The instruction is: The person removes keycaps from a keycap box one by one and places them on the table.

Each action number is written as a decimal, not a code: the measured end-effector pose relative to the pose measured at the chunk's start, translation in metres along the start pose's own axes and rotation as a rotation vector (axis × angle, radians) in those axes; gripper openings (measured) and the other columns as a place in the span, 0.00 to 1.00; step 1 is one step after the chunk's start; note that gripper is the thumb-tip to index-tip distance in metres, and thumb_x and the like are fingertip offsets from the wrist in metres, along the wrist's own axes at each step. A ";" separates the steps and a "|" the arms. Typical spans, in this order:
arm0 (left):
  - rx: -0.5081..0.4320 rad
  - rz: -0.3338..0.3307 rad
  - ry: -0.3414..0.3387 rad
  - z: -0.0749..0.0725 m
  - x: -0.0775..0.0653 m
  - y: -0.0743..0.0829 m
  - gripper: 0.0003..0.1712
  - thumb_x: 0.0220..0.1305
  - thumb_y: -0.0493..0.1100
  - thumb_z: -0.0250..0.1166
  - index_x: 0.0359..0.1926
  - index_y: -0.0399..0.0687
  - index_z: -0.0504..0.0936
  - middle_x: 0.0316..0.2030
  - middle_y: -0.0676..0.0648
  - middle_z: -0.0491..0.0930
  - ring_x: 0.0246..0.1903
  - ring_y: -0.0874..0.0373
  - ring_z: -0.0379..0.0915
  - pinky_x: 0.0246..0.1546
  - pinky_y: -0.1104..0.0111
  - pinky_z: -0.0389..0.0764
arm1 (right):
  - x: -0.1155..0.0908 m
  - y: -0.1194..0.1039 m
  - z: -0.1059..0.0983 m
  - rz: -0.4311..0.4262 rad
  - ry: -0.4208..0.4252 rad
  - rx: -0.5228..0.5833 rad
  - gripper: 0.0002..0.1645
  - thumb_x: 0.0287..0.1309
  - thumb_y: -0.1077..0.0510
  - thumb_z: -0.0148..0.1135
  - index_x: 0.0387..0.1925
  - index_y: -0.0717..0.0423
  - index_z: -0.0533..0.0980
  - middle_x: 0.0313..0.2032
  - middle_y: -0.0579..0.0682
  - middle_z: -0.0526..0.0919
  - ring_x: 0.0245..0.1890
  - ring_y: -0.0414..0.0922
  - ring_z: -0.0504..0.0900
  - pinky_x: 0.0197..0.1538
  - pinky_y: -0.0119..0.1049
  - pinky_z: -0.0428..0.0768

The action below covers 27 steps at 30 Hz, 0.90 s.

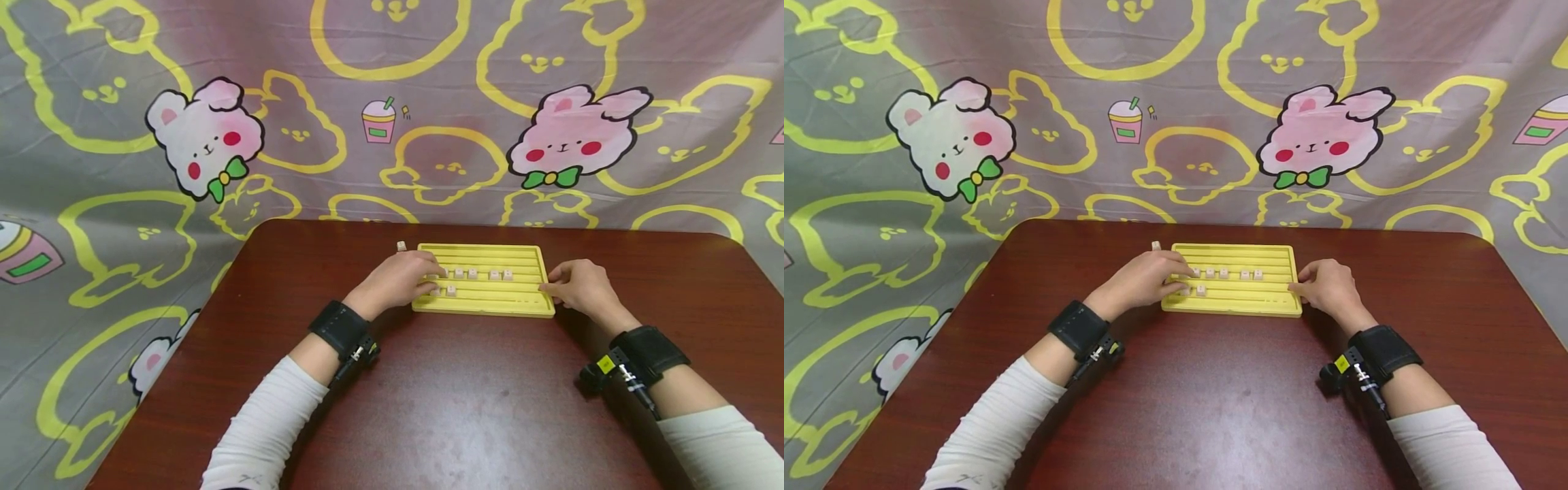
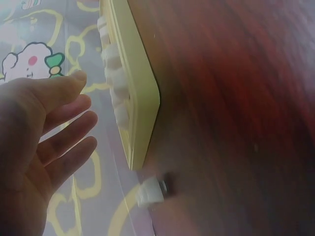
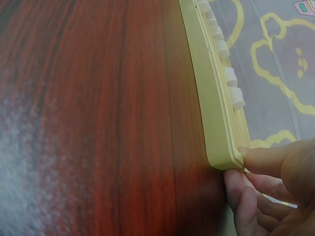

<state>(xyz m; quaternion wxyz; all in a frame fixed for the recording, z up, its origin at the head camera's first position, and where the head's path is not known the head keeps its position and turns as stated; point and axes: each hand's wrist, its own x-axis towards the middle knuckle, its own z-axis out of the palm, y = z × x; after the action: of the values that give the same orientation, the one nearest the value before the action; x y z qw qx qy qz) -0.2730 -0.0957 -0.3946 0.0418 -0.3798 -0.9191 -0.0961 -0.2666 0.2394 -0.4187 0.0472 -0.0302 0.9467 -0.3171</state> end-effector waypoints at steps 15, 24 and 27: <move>0.013 0.108 -0.004 0.011 0.013 0.015 0.11 0.66 0.44 0.66 0.48 0.50 0.87 0.41 0.51 0.83 0.42 0.60 0.79 0.45 0.68 0.81 | 0.000 0.000 0.001 0.015 -0.010 0.012 0.22 0.58 0.53 0.69 0.45 0.69 0.79 0.35 0.61 0.86 0.25 0.41 0.84 0.28 0.33 0.83; 0.022 0.121 -0.004 0.015 0.017 0.019 0.06 0.65 0.41 0.67 0.42 0.49 0.86 0.40 0.50 0.83 0.42 0.60 0.79 0.45 0.68 0.81 | 0.000 0.000 0.001 0.012 -0.005 0.011 0.22 0.59 0.54 0.69 0.45 0.69 0.79 0.35 0.61 0.86 0.25 0.41 0.85 0.28 0.33 0.83; 0.016 0.120 -0.005 0.016 0.017 0.019 0.06 0.65 0.41 0.67 0.42 0.50 0.86 0.40 0.50 0.83 0.42 0.60 0.80 0.45 0.68 0.81 | 0.000 -0.001 0.001 0.014 -0.007 0.010 0.22 0.58 0.54 0.69 0.45 0.69 0.79 0.35 0.62 0.86 0.25 0.41 0.84 0.28 0.33 0.83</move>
<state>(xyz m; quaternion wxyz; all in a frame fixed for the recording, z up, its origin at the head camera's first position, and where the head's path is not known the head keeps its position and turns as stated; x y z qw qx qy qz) -0.2713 -0.0673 -0.4048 0.0481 -0.4341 -0.8956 -0.0853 -0.2665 0.2382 -0.4189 0.0531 -0.0245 0.9451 -0.3214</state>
